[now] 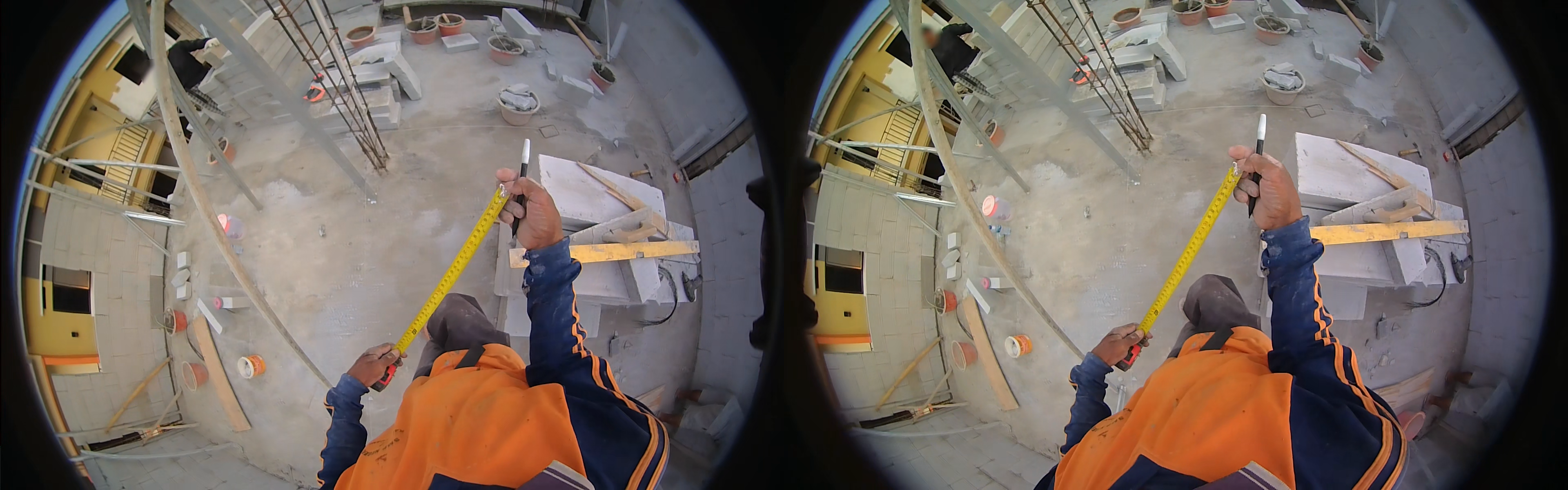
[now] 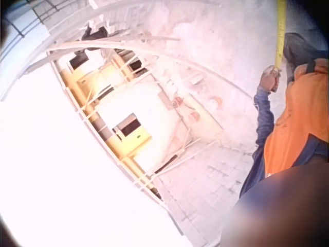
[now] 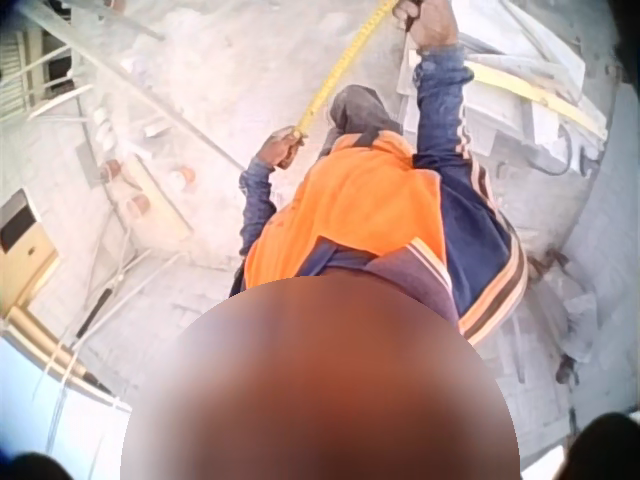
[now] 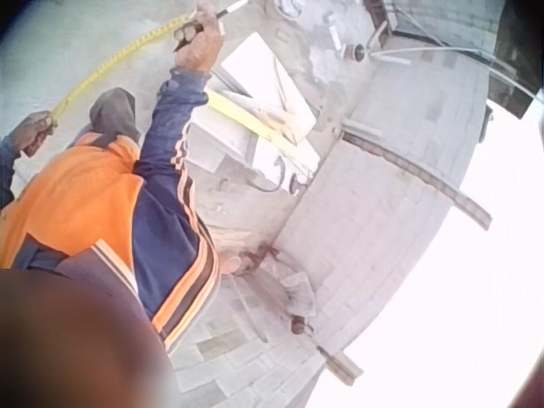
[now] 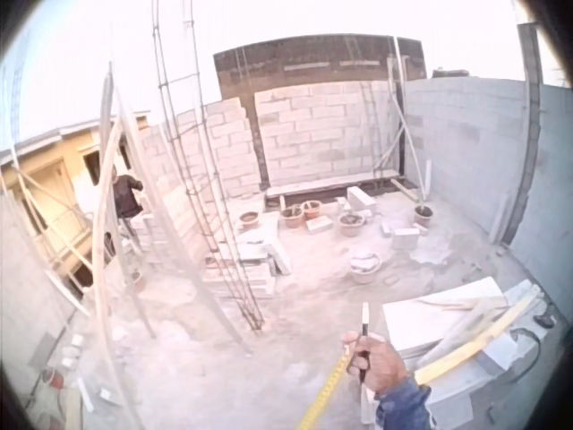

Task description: The person measures several long metal frame pieces using a tape measure and marks them with a marker. They move around the construction site, measure different sections of the frames, and mark measurement points on the metal.

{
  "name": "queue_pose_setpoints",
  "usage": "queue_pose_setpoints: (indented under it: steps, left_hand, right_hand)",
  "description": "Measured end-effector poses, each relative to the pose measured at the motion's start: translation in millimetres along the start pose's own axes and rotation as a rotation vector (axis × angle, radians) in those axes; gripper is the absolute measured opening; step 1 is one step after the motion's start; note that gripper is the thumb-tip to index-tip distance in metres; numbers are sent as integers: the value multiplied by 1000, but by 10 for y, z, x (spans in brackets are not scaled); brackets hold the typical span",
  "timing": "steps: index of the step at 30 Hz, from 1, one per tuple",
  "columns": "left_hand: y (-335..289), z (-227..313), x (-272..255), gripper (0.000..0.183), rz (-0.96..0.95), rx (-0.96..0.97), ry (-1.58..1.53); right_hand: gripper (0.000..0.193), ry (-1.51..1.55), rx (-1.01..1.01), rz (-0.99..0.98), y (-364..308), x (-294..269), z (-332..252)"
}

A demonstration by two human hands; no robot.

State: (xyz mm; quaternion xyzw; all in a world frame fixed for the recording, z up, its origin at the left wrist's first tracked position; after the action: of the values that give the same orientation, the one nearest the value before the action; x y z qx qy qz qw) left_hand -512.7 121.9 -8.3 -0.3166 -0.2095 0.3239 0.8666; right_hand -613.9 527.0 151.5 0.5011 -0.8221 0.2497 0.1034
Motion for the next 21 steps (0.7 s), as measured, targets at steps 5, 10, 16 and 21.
queue_pose_setpoints:
  steps: [5,10,16,21]
  left_hand:
    - [-33,197,-488,38,89,-69,73]
    - [198,484,-923,41,42,-96,201]
    - [844,889,-1609,39,127,-137,28]
    - [1669,1616,-2230,42,200,-48,315]
  right_hand:
    - [27,164,-64,88,634,157,-27]
    - [22,227,-3,33,1450,384,337]
    - [22,-17,61,211,2678,280,841]
    - [17,-63,223,339,3854,-229,1627]
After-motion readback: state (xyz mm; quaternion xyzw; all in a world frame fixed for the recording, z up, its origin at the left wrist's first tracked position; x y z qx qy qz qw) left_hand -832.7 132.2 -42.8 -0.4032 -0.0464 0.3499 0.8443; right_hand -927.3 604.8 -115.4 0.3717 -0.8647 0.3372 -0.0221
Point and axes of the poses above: each hand's wrist, its own y-axis towards the middle knuckle, its own x-axis out of the palm, z = x × y, the point moved 10 cm from there along y, towards the middle knuckle, and after that the axes turned 14 degrees about -y, right-handed, at the moved point
